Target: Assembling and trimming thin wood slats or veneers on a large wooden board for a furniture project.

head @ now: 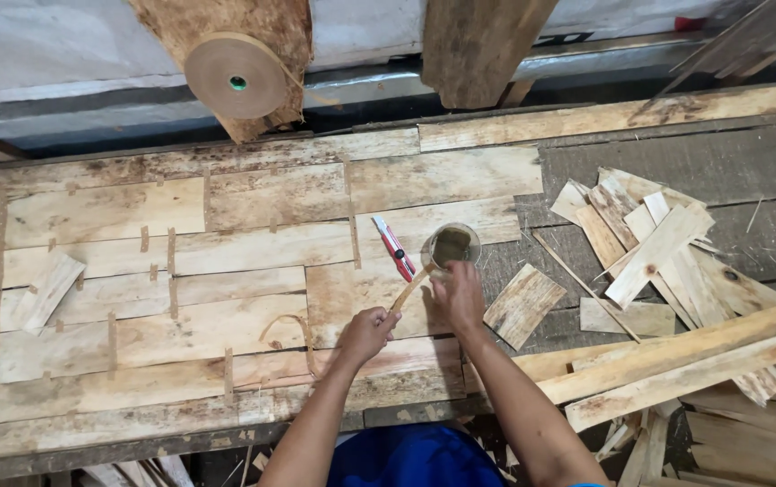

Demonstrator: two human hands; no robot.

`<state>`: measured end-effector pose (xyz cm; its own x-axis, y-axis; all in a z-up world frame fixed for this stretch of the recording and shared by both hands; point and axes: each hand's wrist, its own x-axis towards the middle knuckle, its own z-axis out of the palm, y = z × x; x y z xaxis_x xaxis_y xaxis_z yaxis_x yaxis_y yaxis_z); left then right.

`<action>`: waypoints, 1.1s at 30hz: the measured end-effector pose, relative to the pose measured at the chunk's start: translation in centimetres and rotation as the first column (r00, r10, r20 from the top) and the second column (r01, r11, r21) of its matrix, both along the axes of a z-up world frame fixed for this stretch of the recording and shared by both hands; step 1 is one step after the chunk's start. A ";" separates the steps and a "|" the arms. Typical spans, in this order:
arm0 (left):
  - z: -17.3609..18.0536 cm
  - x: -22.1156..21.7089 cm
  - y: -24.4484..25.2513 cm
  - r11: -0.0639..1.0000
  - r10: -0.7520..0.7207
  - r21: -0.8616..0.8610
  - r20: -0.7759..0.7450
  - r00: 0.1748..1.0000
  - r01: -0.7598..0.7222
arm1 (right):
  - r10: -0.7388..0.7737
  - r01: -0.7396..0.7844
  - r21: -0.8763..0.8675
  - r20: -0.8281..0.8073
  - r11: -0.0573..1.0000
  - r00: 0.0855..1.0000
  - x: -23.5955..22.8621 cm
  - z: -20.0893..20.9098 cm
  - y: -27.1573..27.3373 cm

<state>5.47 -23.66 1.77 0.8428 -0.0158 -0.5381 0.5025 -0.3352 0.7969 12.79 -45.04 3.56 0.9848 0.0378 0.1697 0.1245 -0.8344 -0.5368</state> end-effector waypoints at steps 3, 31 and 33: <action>0.4 0.0 0.0 0.999 -0.015 0.046 -0.045 0.999 0.017 | 0.042 -0.041 0.031 -0.037 0.999 0.998 0.8 2.1 0.7; -1.8 -3.6 2.1 0.986 -0.032 -0.167 -0.064 0.997 0.021 | -0.224 0.317 0.329 -0.289 0.890 0.931 -1.0 -4.7 1.3; -1.4 -3.7 2.4 0.983 -0.039 -0.182 -0.048 0.998 0.030 | -0.243 0.304 0.436 -0.191 0.847 0.951 -0.8 -6.5 1.5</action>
